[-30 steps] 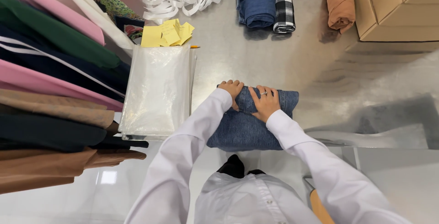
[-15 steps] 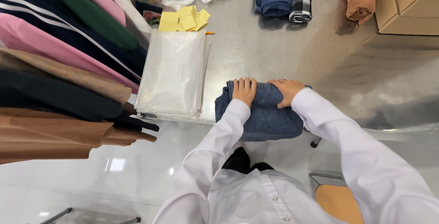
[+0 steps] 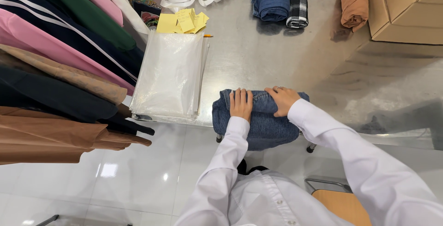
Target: The person takes a black and white checkered skirt from a clothing rack, folds it neatly on a metal table, and places it aside. They then take a pair of blue jeans from the rack, fold them on the table, and place them next to the skirt. Finally, they take a second pair of jeans from the rack and begin folding them.
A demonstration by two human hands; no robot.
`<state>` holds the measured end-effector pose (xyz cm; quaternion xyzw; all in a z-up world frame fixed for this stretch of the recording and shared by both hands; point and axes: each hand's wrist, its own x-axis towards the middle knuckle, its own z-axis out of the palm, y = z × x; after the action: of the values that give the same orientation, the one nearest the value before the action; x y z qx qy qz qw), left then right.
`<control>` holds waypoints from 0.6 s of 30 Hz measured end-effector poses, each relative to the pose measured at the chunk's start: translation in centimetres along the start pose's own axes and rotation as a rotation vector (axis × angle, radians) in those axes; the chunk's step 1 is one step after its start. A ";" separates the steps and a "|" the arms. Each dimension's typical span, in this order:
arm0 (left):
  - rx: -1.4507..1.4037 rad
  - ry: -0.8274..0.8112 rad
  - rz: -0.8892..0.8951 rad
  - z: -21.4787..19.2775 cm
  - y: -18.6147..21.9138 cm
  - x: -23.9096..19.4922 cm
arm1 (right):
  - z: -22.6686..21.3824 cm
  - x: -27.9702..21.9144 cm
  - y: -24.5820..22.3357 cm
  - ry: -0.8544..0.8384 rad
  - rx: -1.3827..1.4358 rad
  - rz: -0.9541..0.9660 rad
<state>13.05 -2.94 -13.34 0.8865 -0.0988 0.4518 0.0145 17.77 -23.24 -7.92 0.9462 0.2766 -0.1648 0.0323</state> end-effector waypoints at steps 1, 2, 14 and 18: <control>-0.003 -0.001 -0.003 -0.1 0.2 -0.2 | 0.3 -0.2 0.1 -0.004 -0.002 0.001; 0.027 0.037 -0.016 -0.1 0.5 -0.3 | 0.7 -0.5 0.1 0.064 -0.010 -0.027; -0.058 0.016 -0.013 -3.1 1.9 -4.9 | 6.2 -2.8 -1.4 0.762 -0.265 -0.149; -0.202 -0.091 0.017 -7.3 1.3 -4.7 | 8.1 -2.7 -1.8 0.970 -0.300 -0.168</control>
<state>4.31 -2.63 -12.84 0.8992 -0.1518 0.3991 0.0953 12.27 -24.38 -14.65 0.8732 0.3554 0.3327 0.0220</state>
